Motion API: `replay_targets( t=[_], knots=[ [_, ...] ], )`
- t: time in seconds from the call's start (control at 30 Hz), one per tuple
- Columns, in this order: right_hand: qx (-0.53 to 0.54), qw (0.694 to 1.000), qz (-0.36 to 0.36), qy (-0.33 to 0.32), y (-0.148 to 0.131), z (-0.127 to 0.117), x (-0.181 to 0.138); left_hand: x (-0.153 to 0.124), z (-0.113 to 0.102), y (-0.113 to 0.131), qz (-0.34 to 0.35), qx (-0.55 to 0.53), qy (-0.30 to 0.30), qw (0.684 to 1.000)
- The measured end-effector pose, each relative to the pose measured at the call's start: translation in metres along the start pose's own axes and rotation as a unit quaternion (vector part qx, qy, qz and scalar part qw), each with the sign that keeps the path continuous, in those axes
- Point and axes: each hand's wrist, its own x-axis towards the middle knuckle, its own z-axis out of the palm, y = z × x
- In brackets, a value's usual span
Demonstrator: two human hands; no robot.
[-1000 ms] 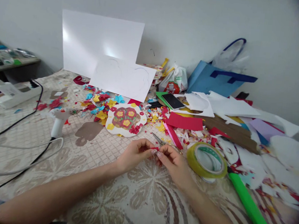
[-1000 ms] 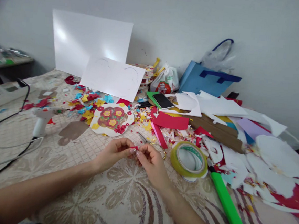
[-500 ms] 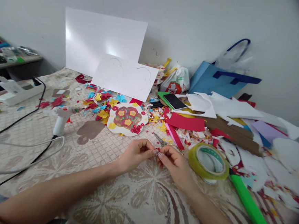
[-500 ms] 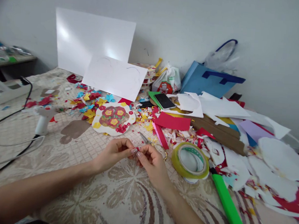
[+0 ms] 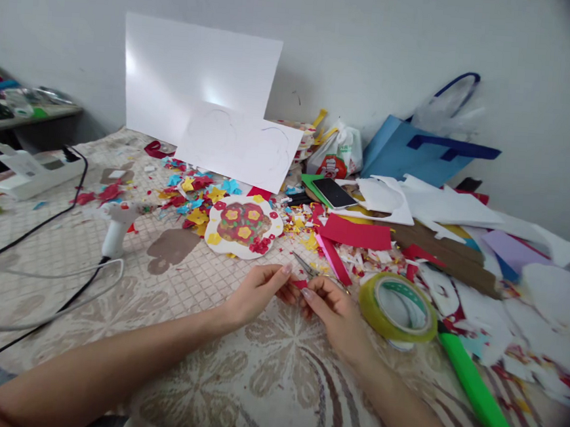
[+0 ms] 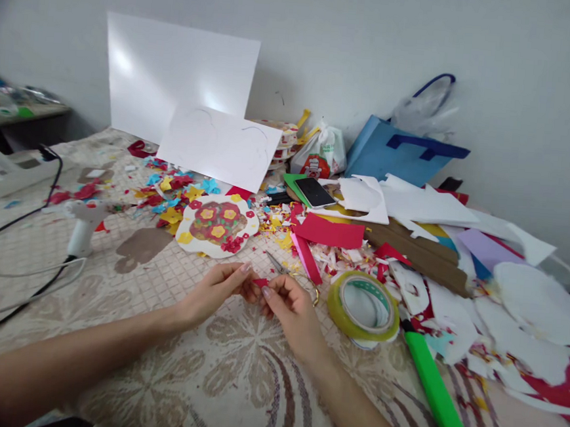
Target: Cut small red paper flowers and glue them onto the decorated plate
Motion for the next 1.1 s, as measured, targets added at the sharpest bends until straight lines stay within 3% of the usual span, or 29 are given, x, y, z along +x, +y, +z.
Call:
replay_targets(
  t=[0.23,1.1],
  knots=[
    [0.022,1.0,0.001,-0.008,0.0033,-0.0017,0.0003,-0.0022,-0.0011,0.0011,0.015,0.018,-0.019,1.0],
    [-0.001,0.999,0.016,-0.029,0.0007,0.0025,-0.0008,-0.0057,-0.002,0.0062,0.027,0.153,0.015,0.988]
  ],
)
